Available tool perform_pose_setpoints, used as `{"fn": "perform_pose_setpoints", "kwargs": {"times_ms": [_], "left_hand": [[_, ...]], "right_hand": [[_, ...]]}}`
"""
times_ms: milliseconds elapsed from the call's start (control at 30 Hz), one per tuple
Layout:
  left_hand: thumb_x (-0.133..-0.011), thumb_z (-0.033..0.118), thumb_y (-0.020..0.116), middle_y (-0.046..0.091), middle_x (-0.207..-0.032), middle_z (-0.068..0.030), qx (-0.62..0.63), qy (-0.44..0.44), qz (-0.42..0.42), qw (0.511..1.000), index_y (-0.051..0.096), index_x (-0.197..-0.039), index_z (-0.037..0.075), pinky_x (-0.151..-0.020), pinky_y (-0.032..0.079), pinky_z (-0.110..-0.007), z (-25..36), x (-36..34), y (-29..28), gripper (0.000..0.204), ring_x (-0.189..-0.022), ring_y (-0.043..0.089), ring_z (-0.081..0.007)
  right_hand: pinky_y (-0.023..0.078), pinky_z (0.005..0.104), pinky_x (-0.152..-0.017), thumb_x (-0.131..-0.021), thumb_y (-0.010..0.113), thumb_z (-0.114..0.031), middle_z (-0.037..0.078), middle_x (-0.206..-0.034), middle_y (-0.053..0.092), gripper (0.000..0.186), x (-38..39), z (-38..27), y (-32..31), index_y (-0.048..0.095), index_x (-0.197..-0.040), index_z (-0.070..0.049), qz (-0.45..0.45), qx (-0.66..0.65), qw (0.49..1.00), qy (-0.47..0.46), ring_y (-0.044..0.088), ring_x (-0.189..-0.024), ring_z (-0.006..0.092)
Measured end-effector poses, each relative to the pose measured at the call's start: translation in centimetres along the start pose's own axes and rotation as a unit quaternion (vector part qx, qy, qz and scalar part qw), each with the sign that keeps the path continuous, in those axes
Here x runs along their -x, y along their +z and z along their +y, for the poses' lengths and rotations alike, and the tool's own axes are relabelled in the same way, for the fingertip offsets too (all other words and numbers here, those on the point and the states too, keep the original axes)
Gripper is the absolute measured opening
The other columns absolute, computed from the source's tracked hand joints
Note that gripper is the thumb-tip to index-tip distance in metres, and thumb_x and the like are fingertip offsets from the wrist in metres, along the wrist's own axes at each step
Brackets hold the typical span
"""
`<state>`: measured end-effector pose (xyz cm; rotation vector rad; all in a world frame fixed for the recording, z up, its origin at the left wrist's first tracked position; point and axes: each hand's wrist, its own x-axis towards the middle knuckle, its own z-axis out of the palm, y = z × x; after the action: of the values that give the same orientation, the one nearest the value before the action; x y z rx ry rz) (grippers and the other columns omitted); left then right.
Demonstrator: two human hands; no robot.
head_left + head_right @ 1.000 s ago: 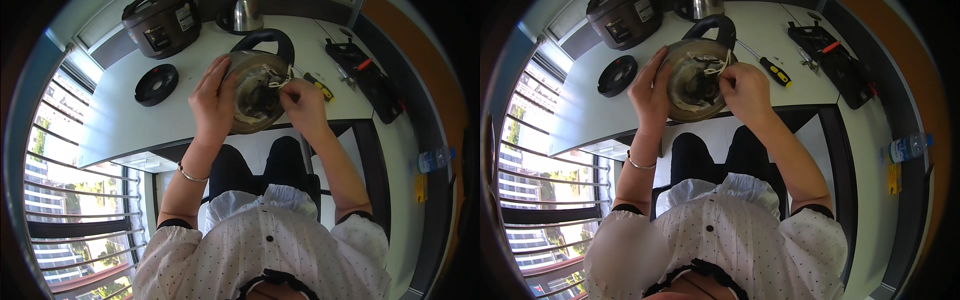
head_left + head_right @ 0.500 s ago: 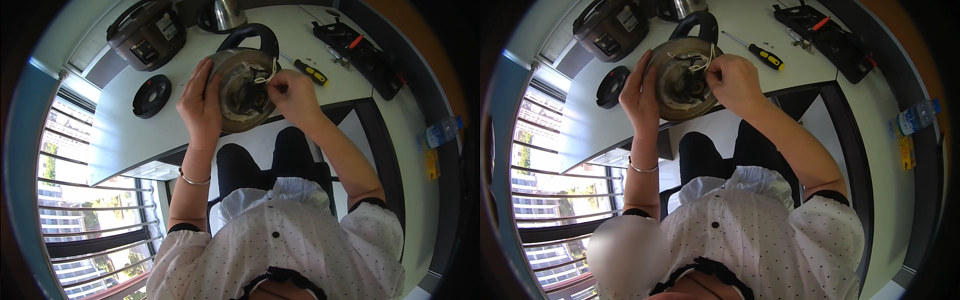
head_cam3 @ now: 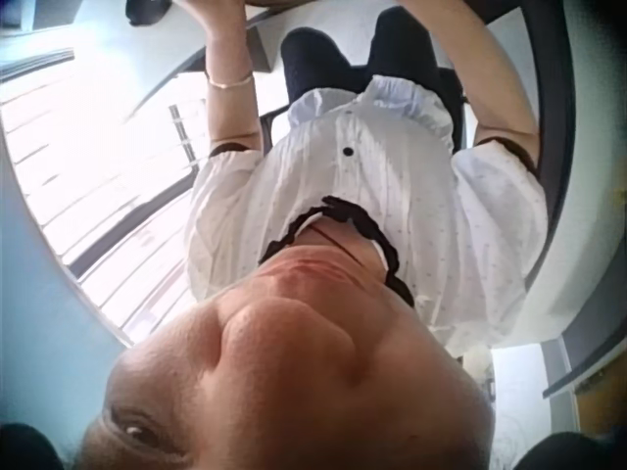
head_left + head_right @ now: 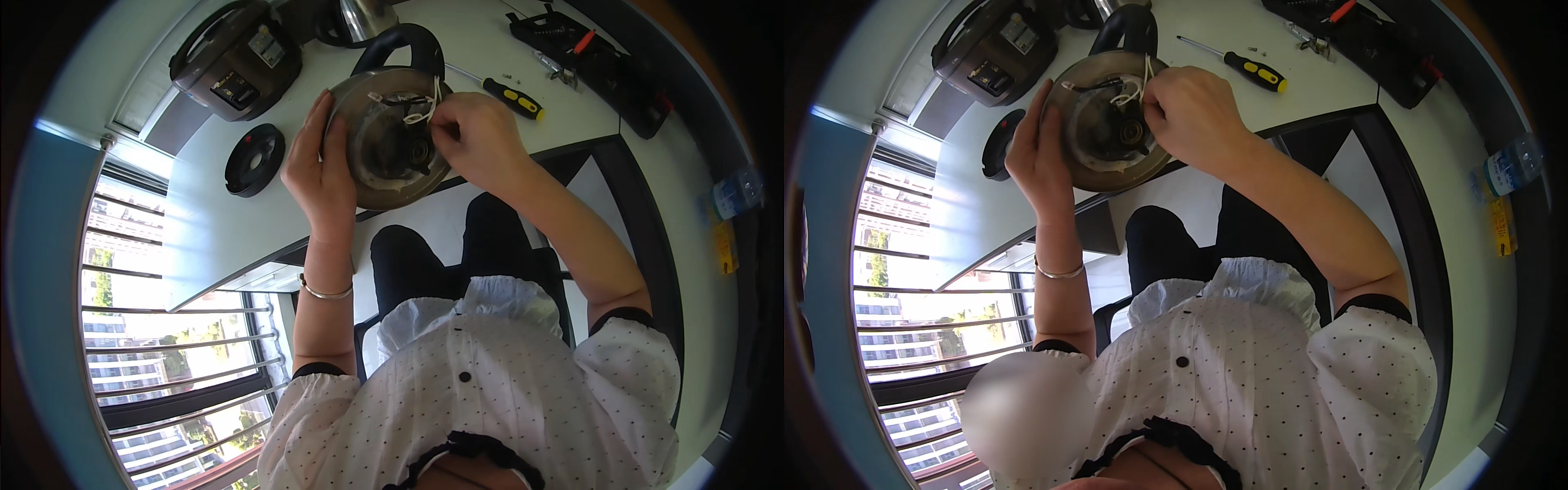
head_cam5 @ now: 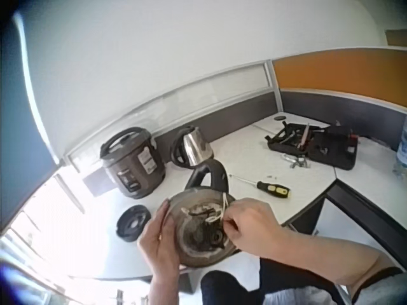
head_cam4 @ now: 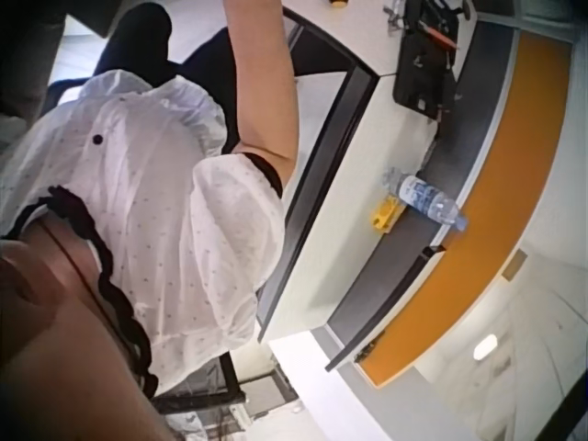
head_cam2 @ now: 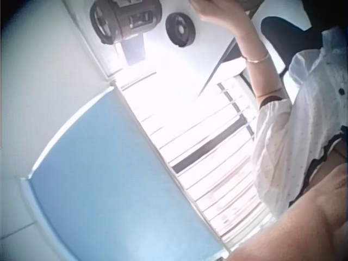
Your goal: The person disassembles the base of a stainless steel electric kettle, removes the heating element, and then reassembles the unit using a screwdriver and their hands. They manipulate the internal wires and components to fit the parts back together.
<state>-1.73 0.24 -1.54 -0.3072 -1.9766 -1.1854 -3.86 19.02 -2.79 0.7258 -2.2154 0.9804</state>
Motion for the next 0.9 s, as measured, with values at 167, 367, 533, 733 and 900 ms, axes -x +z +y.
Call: {"fn": "perform_pose_setpoints", "kwargs": {"times_ms": [167, 367, 533, 733, 900], "left_hand": [[-0.085, 0.001, 0.059, 0.066, -0.109, -0.0159, 0.03, -0.001, 0.002, 1.0, 0.065, -0.112, -0.002, -0.087, 0.047, -0.029, -0.5, -0.1, 0.1, 0.027, -0.1, 0.063, -0.0205], [-0.086, 0.002, 0.059, 0.067, -0.109, -0.0154, 0.021, -0.005, -0.001, 1.0, 0.064, -0.112, -0.001, -0.088, 0.047, -0.029, -0.6, -0.3, -0.1, 0.028, -0.099, 0.063, -0.0192], [-0.088, 0.002, 0.057, 0.067, -0.107, -0.0129, 0.017, 0.01, 0.0, 1.0, 0.063, -0.115, 0.0, -0.086, 0.047, -0.026, -0.7, -0.5, -0.4, 0.028, -0.094, 0.062, -0.0146], [-0.088, 0.002, 0.057, 0.068, -0.106, -0.0111, 0.046, -0.033, 0.007, 0.998, 0.064, -0.115, 0.0, -0.084, 0.047, -0.024, -0.3, -0.8, -0.5, 0.028, -0.093, 0.061, -0.0113], [-0.09, 0.002, 0.055, 0.068, -0.102, -0.0096, 0.038, -0.051, 0.011, 0.998, 0.063, -0.116, 0.0, -0.081, 0.048, -0.022, -0.1, -1.1, -0.9, 0.028, -0.088, 0.061, -0.0092]], "right_hand": [[0.049, 0.0375, -0.062, -0.071, 0.064, -0.004, 0.013, -0.069, 0.062, 0.004, 0.1, -0.9, 0.1, 0.065, -0.073, -0.001, -0.004, -0.005, 0.996, 0.085, 0.061, -0.065, 0.0288], [0.049, 0.039, -0.064, -0.07, 0.064, -0.006, 0.012, -0.07, 0.063, 0.005, 0.0, -0.5, 0.0, 0.066, -0.072, -0.002, -0.007, -0.035, 0.998, 0.056, 0.061, -0.068, 0.0295], [0.049, 0.0388, -0.064, -0.07, 0.064, -0.008, 0.01, -0.073, 0.063, 0.005, -0.3, 0.2, 0.2, 0.066, -0.073, -0.004, -0.019, -0.02, 1.0, -0.015, 0.061, -0.072, 0.0283], [0.05, 0.0374, -0.064, -0.075, 0.065, -0.012, 0.007, -0.074, 0.062, 0.008, 0.2, 0.5, -0.1, 0.067, -0.08, -0.007, -0.005, 0.014, 0.997, -0.073, 0.061, -0.075, 0.0265], [0.05, 0.037, -0.063, -0.078, 0.063, -0.013, 0.007, -0.078, 0.062, 0.015, 1.7, -0.2, -0.1, 0.067, -0.092, -0.007, -0.012, 0.0, 0.998, -0.053, 0.062, -0.076, 0.026]]}}
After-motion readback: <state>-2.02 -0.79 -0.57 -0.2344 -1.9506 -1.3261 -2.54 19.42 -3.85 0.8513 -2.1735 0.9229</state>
